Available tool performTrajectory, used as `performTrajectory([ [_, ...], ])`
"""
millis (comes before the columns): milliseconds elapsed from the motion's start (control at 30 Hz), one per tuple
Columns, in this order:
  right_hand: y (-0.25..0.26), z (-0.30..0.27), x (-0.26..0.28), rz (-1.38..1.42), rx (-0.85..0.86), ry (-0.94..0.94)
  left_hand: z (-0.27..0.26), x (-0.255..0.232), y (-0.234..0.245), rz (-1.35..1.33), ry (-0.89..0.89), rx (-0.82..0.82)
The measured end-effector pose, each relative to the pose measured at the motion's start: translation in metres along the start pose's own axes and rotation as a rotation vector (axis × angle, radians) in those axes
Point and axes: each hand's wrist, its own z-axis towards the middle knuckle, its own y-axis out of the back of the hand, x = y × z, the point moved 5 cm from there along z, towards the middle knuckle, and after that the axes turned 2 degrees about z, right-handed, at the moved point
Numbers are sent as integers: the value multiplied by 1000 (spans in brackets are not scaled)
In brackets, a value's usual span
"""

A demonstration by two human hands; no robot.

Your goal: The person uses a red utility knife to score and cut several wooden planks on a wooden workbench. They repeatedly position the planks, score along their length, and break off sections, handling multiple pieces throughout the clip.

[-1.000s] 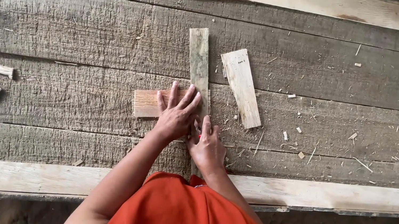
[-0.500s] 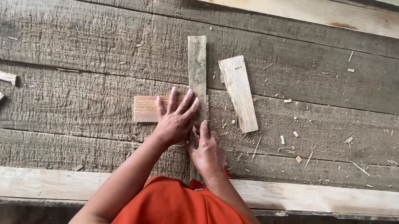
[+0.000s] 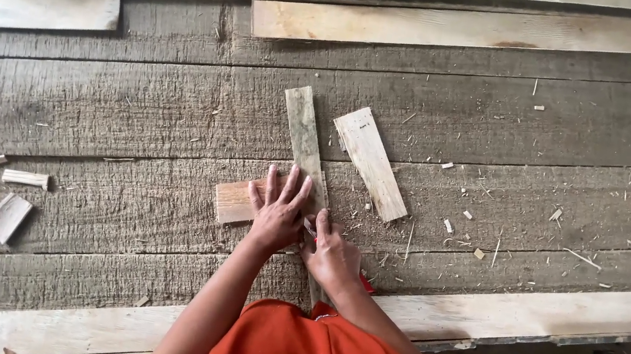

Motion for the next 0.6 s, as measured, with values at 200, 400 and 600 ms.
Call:
performTrajectory([
  [200, -2, 2, -4, 38, 20, 7, 3, 5, -7, 14, 0, -15],
  [400, -10, 5, -8, 38, 56, -5, 3, 4, -9, 8, 9, -24],
  [600, -10, 7, -8, 29, 71, -24, 2, 2, -5, -1, 16, -15],
])
